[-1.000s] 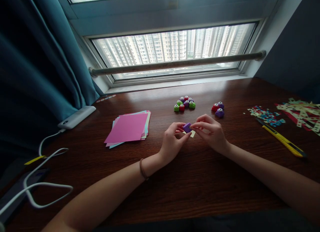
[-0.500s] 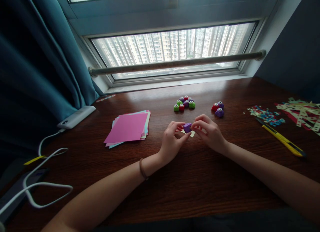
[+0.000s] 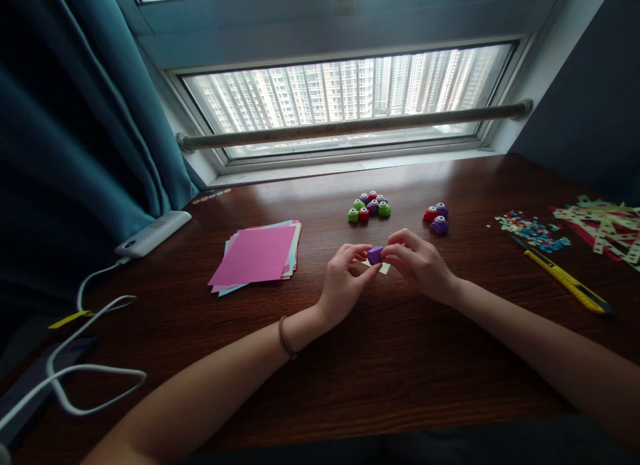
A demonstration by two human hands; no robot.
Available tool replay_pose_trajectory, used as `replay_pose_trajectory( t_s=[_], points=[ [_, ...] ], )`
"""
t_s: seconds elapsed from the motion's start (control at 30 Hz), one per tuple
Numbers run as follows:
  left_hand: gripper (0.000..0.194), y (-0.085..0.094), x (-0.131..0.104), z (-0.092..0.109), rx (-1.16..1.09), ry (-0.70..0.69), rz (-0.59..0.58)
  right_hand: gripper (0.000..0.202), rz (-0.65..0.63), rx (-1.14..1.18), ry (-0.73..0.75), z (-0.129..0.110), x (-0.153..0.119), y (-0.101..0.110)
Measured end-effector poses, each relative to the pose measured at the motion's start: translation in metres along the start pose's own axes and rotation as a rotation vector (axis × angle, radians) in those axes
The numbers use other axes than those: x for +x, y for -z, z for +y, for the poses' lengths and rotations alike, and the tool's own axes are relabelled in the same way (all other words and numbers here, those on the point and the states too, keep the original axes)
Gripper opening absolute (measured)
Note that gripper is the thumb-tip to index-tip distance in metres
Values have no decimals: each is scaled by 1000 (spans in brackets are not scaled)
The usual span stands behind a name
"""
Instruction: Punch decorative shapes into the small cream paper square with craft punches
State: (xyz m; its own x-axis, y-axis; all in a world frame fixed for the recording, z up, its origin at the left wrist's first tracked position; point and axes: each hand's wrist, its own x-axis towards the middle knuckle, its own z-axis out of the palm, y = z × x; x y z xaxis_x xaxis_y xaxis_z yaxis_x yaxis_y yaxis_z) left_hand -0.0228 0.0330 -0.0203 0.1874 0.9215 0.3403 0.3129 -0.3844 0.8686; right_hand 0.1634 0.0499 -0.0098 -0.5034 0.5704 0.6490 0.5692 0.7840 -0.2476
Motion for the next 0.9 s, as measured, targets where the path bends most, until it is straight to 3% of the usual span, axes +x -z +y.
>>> replay_pose_trajectory(
  t_s=[0.2, 0.4, 0.63, 0.9],
  points=[
    [27, 1, 0, 4, 37, -32, -23, 17, -18, -79, 44, 0, 1, 1],
    [27, 1, 0, 6, 73, -56, -24, 17, 21, -211, 188, 3, 1, 0],
    [26, 1, 0, 6, 71, -55, -16, 13, 47, -194, 140, 4, 1, 1],
    [25, 1, 0, 7, 119, -86, 0, 11, 32, -194, 237, 2, 2, 7]
  ],
)
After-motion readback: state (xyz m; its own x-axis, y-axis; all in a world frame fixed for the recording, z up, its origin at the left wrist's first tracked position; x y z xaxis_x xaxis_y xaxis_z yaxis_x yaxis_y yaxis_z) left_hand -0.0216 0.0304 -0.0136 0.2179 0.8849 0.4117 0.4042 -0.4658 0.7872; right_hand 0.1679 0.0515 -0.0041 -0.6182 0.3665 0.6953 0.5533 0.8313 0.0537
